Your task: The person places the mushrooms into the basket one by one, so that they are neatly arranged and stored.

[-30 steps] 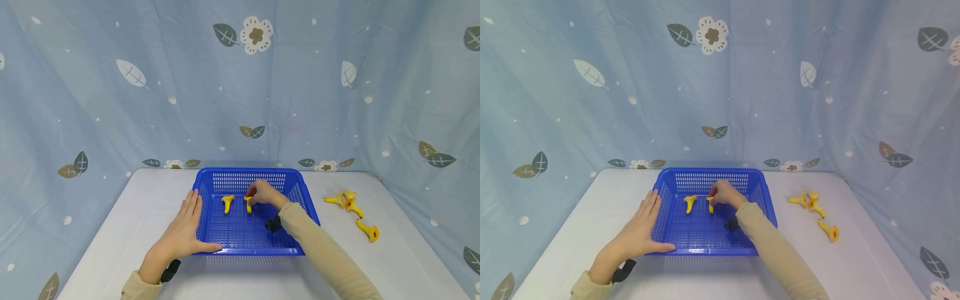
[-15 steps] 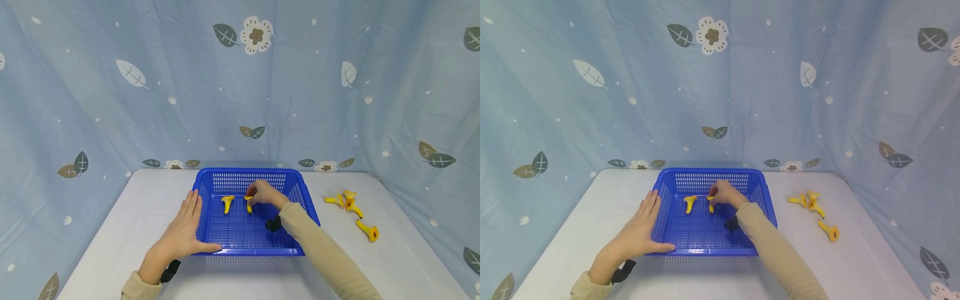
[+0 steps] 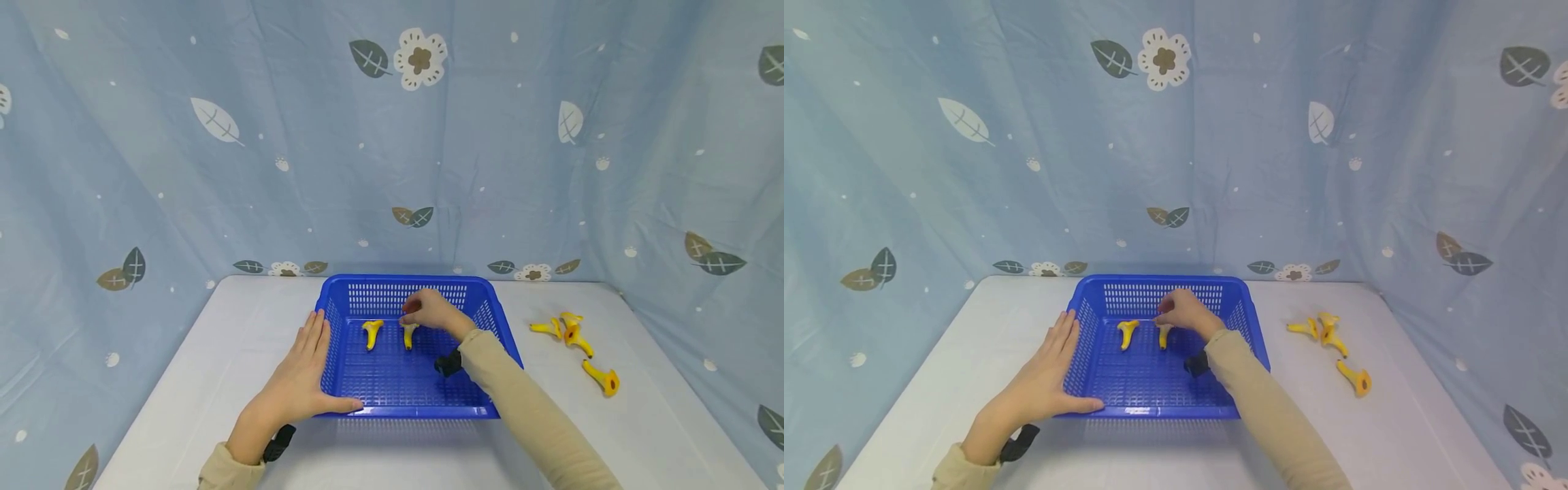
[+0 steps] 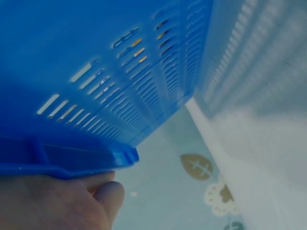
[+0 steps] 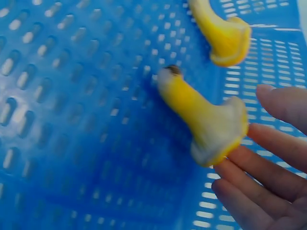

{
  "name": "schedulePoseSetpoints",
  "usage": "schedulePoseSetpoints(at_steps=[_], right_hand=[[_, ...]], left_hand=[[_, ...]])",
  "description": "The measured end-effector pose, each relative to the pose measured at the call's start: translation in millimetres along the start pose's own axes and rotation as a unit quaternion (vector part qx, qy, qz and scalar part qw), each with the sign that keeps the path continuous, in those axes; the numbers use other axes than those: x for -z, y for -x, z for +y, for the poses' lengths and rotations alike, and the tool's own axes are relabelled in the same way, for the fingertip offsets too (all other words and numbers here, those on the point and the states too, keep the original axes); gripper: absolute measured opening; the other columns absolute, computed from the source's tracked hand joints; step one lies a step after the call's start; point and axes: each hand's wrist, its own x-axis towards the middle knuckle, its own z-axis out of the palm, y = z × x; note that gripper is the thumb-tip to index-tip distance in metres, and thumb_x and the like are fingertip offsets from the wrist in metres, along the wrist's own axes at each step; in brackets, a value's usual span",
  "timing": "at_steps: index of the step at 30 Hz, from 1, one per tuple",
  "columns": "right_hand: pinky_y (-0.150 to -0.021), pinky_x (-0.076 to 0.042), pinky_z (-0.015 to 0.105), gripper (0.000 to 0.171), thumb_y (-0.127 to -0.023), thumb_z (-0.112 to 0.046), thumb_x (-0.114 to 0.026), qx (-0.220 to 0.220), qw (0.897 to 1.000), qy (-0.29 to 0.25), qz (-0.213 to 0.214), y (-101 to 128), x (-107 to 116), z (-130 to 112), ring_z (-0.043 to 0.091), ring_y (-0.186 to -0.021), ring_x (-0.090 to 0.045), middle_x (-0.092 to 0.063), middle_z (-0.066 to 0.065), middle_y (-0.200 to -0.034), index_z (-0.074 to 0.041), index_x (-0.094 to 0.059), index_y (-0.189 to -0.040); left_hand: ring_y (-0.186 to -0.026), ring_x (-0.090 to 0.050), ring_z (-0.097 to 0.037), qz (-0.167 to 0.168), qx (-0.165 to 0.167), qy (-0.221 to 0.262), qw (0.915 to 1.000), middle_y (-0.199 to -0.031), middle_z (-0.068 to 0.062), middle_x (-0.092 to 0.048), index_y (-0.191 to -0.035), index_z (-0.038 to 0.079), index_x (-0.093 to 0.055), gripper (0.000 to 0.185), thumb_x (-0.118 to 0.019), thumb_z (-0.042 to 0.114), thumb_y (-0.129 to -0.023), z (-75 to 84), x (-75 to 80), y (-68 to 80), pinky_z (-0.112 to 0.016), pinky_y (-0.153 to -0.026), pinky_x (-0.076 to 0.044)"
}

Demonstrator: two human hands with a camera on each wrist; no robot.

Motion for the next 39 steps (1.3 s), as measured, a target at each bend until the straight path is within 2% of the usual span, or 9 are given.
schedulePoseSetpoints(at_steps=[7,12,19,25,31,32,36,39], right_hand=[[-0.081,-0.057,0.037,0.027,-0.091,-0.015,-0.072,0.039,0.998,-0.006,0.049,1.9,10.1,-2.2,0.022,-0.092,-0.068,-0.072,0.009,-0.1,0.003,-0.072,-0.111],[-0.082,-0.056,0.039,0.028,-0.093,-0.017,-0.07,0.049,0.996,-0.026,0.076,6.1,18.9,-4.2,0.024,-0.094,-0.067,-0.072,0.01,-0.102,0.002,-0.071,-0.113],[-0.09,-0.054,0.044,0.03,-0.095,-0.02,-0.067,0.054,0.99,-0.08,0.105,17.9,38.5,-10.5,0.029,-0.103,-0.066,-0.07,0.014,-0.11,0.001,-0.07,-0.116],[-0.095,-0.051,0.047,0.032,-0.096,-0.022,-0.066,0.043,0.983,-0.133,0.115,30.9,60.4,-18.7,0.031,-0.11,-0.064,-0.069,0.015,-0.115,0.0,-0.069,-0.118],[-0.101,-0.045,0.055,0.035,-0.097,-0.019,-0.064,0.037,0.976,-0.179,0.116,46.3,82.4,-12.6,0.036,-0.116,-0.06,-0.065,0.021,-0.122,0.004,-0.066,-0.123],[-0.102,-0.044,0.055,0.036,-0.097,-0.02,-0.064,0.036,0.974,-0.19,0.12,46.0,84.8,-5.8,0.037,-0.116,-0.059,-0.065,0.021,-0.124,0.003,-0.066,-0.124],[-0.103,-0.045,0.053,0.038,-0.097,-0.022,-0.065,0.034,0.967,-0.216,0.133,58.8,98.4,3.5,0.036,-0.114,-0.06,-0.063,0.022,-0.126,0.004,-0.064,-0.125],[-0.103,-0.046,0.049,0.04,-0.098,-0.023,-0.065,0.031,0.962,-0.226,0.148,68.5,107.0,10.1,0.031,-0.112,-0.062,-0.063,0.022,-0.126,0.005,-0.063,-0.126]], left_hand=[[-0.15,0.007,-0.037,0.0,0.001,0.001,1.0,-0.163,-0.024,0.003,-0.155,-0.008,-0.007,0.144,-0.068,0.084,-0.063,-0.8,-1.0,-0.7,-0.055,-0.119,-0.013],[-0.15,0.007,-0.038,0.0,0.001,-0.004,1.0,-0.163,-0.024,0.004,-0.155,-0.008,-0.007,0.145,-0.066,0.086,-0.062,-0.7,-1.1,-0.9,-0.055,-0.119,-0.013],[-0.15,0.005,-0.04,0.003,0.0,0.003,1.0,-0.163,-0.025,0.002,-0.155,-0.009,-0.008,0.142,-0.072,0.079,-0.064,0.6,-0.5,0.6,-0.056,-0.118,-0.014],[-0.15,0.005,-0.04,0.003,-0.003,0.001,1.0,-0.163,-0.025,0.003,-0.155,-0.009,-0.008,0.145,-0.065,0.087,-0.063,-0.8,0.0,-0.4,-0.056,-0.118,-0.014],[-0.15,0.005,-0.04,0.002,-0.005,0.004,1.0,-0.163,-0.025,0.003,-0.155,-0.009,-0.008,0.145,-0.064,0.088,-0.063,-0.4,0.7,-1.2,-0.056,-0.118,-0.014],[-0.15,0.006,-0.04,0.002,-0.005,0.007,1.0,-0.163,-0.025,0.003,-0.155,-0.009,-0.008,0.145,-0.065,0.087,-0.063,-0.3,0.8,-1.1,-0.056,-0.118,-0.014],[-0.15,0.005,-0.04,0.003,-0.004,0.007,1.0,-0.163,-0.025,0.003,-0.155,-0.009,-0.008,0.143,-0.068,0.084,-0.063,-0.2,0.5,-0.5,-0.056,-0.118,-0.014],[-0.15,0.005,-0.04,0.006,-0.003,0.005,1.0,-0.163,-0.025,0.003,-0.155,-0.009,-0.008,0.143,-0.07,0.082,-0.064,-0.6,-0.2,-0.3,-0.056,-0.118,-0.014]])
